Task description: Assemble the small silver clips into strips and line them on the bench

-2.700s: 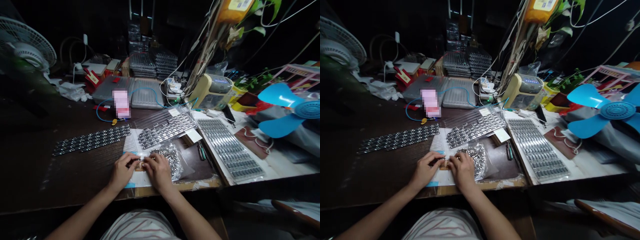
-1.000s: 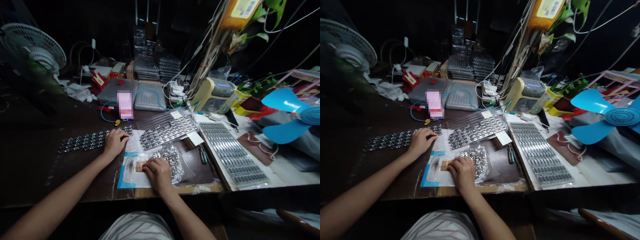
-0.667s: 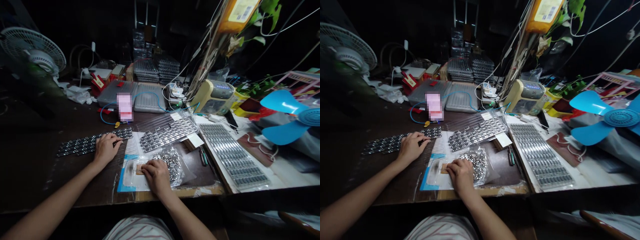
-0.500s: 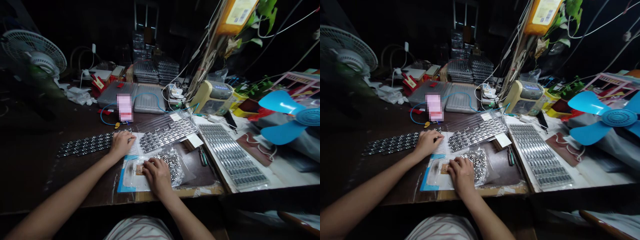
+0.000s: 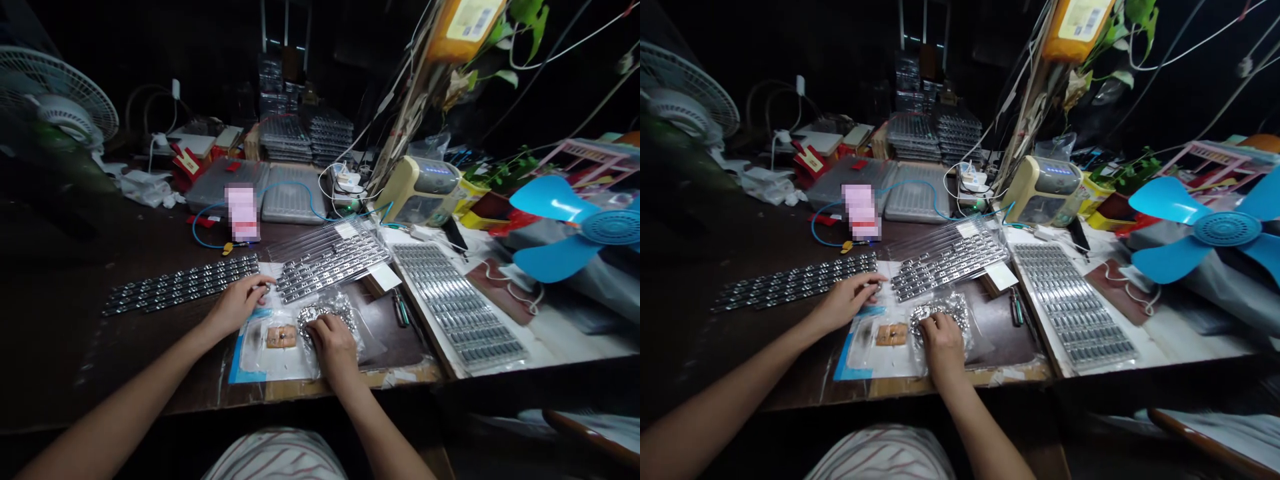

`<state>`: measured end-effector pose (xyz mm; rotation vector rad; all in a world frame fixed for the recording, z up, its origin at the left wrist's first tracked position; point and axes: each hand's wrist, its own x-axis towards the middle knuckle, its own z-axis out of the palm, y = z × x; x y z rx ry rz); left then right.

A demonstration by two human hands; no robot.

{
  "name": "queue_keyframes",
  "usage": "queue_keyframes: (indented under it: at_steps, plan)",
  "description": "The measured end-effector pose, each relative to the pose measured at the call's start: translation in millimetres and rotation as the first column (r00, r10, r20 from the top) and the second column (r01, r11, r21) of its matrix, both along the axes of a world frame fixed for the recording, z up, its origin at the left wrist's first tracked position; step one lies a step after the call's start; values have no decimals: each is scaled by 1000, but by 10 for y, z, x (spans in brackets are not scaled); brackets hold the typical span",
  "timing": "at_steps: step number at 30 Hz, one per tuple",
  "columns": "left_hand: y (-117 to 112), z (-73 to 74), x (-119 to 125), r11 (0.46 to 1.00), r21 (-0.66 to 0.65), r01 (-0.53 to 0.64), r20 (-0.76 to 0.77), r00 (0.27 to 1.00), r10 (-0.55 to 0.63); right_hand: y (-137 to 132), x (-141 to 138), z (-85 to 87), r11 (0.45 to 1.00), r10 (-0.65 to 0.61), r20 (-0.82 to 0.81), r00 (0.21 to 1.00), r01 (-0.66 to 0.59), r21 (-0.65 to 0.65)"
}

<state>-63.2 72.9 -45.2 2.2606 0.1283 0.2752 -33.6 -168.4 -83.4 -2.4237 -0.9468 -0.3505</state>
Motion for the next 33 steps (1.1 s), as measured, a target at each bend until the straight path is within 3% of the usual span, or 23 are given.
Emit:
queue_keyframes:
  at_steps: [2, 7, 15, 25, 30, 33]
  plan:
    - [-88, -32, -237, 996, -91, 24, -26, 999, -26, 40, 24, -5, 1000, -14, 3, 1000, 14, 27]
    - [-359, -186, -564, 998, -49, -27, -5, 1000, 27, 28, 31, -7, 994, 0, -16, 1000, 2, 110]
    - [-528, -326, -531, 1000, 27, -5, 119, 993, 2, 13, 28, -8, 988, 16, -47, 999, -8, 156]
    - [-562, -334, -547, 987, 159, 15, 123, 992, -35, 29, 34, -37, 982, 31, -39, 999, -23, 186]
    - [-586, -307, -542, 987, 160, 26, 103, 994, -43, 20, 24, 5, 978, 42, -52, 998, -31, 206]
    - [-564, -317, -546, 996, 92, -6, 144, 990, -7, 59, -15, 56, 966, 85, -83, 993, -62, 252]
